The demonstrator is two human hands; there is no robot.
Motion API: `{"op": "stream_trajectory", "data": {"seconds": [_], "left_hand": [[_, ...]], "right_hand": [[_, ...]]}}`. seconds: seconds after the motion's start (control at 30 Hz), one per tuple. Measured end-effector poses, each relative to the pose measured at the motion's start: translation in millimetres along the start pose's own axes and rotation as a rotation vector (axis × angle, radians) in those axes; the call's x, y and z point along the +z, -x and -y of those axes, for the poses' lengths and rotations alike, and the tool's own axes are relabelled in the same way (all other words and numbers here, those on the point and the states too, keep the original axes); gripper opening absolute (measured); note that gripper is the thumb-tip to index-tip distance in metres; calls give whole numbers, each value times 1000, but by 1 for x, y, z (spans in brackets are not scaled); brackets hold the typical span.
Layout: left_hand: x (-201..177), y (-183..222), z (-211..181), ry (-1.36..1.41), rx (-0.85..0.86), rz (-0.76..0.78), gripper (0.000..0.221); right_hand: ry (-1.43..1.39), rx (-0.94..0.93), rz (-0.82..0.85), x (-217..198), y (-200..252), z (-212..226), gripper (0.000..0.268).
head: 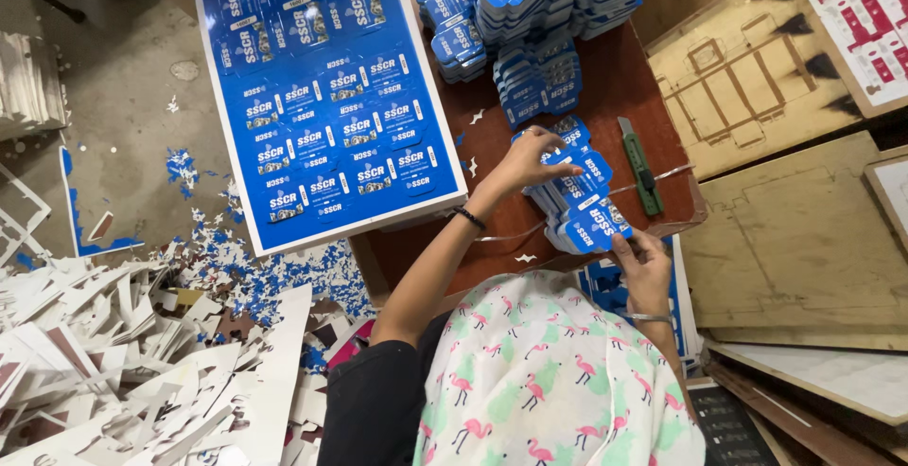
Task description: The person organizes blue printed cards into stacks, then uses a thin clear plastic strip to wrap and secure a large bundle of the cards on a work table.
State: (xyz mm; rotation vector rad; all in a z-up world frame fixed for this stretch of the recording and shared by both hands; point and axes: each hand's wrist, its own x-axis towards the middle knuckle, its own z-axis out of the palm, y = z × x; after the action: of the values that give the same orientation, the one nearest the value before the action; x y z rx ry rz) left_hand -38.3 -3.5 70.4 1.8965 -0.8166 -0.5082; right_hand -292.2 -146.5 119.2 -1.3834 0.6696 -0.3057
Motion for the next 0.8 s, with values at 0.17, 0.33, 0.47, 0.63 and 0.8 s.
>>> {"op": "stream_trajectory", "data": {"seconds": [0.17, 0.33, 0.47, 0.63, 0.8], "left_hand": [[-21, 29, 7, -36, 133, 147, 84], [-8, 60, -10, -122, 159, 14, 60], [-1, 67, -32, -235, 166, -166, 51], [2, 69, -42, -284, 95, -169, 48], [5, 71, -43, -260, 118, -230, 62]], "right_hand": [[252, -257, 211, -3, 15, 31, 62], [791, -440, 61, 6, 18, 45, 56], [854, -537, 90, 5, -2, 51, 42], [835, -551, 128, 2, -7, 49, 40], [837, -496, 159, -10, -14, 37, 43]]}}
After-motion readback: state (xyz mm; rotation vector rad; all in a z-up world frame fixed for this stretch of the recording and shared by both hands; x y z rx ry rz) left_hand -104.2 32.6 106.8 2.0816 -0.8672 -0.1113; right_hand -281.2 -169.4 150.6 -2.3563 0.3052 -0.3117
